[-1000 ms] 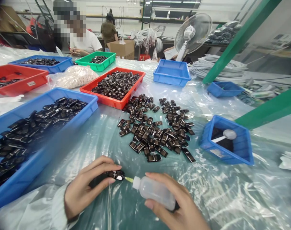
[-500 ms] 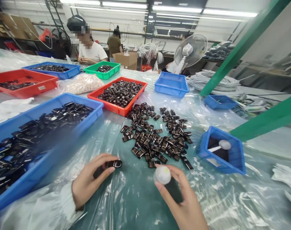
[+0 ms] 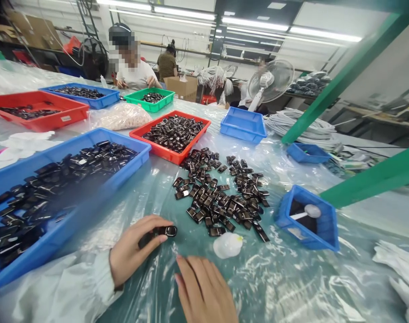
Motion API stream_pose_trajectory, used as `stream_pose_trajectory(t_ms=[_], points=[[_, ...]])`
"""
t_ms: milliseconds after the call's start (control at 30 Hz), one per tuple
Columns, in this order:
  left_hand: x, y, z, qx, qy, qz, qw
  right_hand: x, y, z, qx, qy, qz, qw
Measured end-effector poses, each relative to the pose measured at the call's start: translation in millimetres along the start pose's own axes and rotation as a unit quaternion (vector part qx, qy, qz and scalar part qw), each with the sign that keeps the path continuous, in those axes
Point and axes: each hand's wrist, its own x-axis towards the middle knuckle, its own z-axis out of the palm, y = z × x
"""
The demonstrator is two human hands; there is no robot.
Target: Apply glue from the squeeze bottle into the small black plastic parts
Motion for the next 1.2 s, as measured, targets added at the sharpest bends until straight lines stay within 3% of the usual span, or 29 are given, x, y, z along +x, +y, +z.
stream_pose_trajectory(t_ms=[67,200,367,467,500,567,700,800,900,1200], points=[[0,0,0.0,-0.007,0.001,0.017,1.0,10,-6,12,-0.038,-0.028,-0.008,0.999],[-2,2,-1.6,-0.006,-0.011,0.048,0.999,23,-8,23,-0.067,-0.016,-0.002,0.998],[-3,3,-3.3,0.018,-0.007,0.129,0.991,30,-7,21,-0.03,-0.004,0.01,0.999],[-5,4,-3.1,0.034,0.003,0.187,0.982,31,-7,11,0.081,0.022,0.068,0.994],[-5,5,-2.9,0.043,0.007,0.202,0.978,31,-8,5,0.149,0.031,0.105,0.983],[-6,6,-2.3,0.063,0.015,0.225,0.972,32,-9,-9,0.298,0.04,0.198,0.933],[-7,10,-1.7,0.083,0.022,0.245,0.966,33,-15,-33,0.52,0.036,0.382,0.763],[-7,11,-1.5,0.087,0.018,0.243,0.966,34,-16,-36,0.602,0.012,0.431,0.672],[-7,12,-1.1,0.088,0.023,0.251,0.964,33,-13,-31,0.643,-0.012,0.43,0.634],[-9,13,-1.6,0.085,0.006,0.256,0.963,35,-13,-25,0.678,-0.032,0.435,0.591]])
